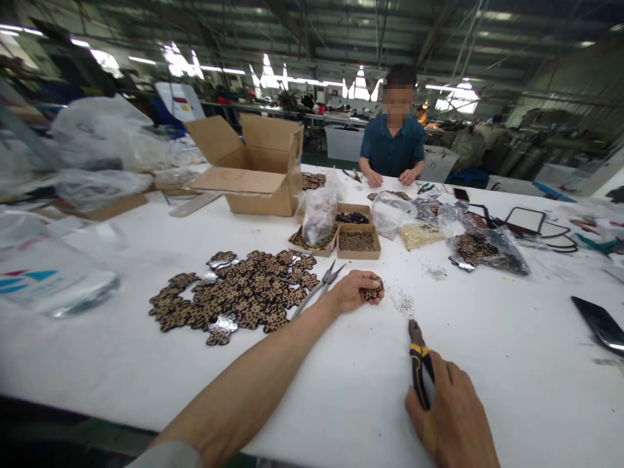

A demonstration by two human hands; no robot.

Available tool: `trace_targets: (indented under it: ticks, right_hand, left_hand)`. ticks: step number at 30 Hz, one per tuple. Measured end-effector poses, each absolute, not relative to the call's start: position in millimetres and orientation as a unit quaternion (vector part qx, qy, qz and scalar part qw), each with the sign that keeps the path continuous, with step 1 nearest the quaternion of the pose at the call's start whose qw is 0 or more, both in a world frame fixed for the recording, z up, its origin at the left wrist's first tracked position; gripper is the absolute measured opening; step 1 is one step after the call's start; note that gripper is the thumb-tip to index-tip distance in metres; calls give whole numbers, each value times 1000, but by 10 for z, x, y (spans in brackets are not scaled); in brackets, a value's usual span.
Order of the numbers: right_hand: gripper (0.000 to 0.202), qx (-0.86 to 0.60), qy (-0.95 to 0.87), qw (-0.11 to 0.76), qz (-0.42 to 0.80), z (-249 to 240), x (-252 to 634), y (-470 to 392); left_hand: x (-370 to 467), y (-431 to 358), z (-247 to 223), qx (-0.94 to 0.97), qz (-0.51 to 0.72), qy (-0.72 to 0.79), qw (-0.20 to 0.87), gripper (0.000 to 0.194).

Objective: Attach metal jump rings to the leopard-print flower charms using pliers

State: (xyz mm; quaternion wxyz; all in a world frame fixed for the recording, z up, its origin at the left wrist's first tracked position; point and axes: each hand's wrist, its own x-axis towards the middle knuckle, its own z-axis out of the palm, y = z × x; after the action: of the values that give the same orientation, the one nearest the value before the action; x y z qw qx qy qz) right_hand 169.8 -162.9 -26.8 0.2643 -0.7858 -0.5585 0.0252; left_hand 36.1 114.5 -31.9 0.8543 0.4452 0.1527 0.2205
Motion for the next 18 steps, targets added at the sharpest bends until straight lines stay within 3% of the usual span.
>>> trace_targets:
  ticks: [2, 4, 7, 9, 14, 18]
  right_hand:
    - [49, -811, -493, 296, 108, -202, 1832, -1597]
    - [49, -791, -408, 385, 242, -128, 2000, -1571]
    - [49, -654, -301, 553, 419, -24, 2205, -1519]
    - [47, -573, -273, 617, 466, 33, 2262, -1443]
    - [43, -558, -304, 587, 503, 216, 2259, -1063]
    - [62, -597, -342, 598, 411, 441, 2311, -679]
  left_hand:
    - [350, 1143, -319, 444, 223, 155, 854, 34]
    - [340, 1143, -319, 444, 223, 157, 853, 34]
    - [333, 1142, -318, 445, 224, 158, 853, 34]
    - [334, 1138, -313, 444, 229, 160, 851, 34]
    - [335, 1127, -288, 432, 248, 172, 850, 35]
    - [342, 1116, -275, 429, 263, 183, 844, 35]
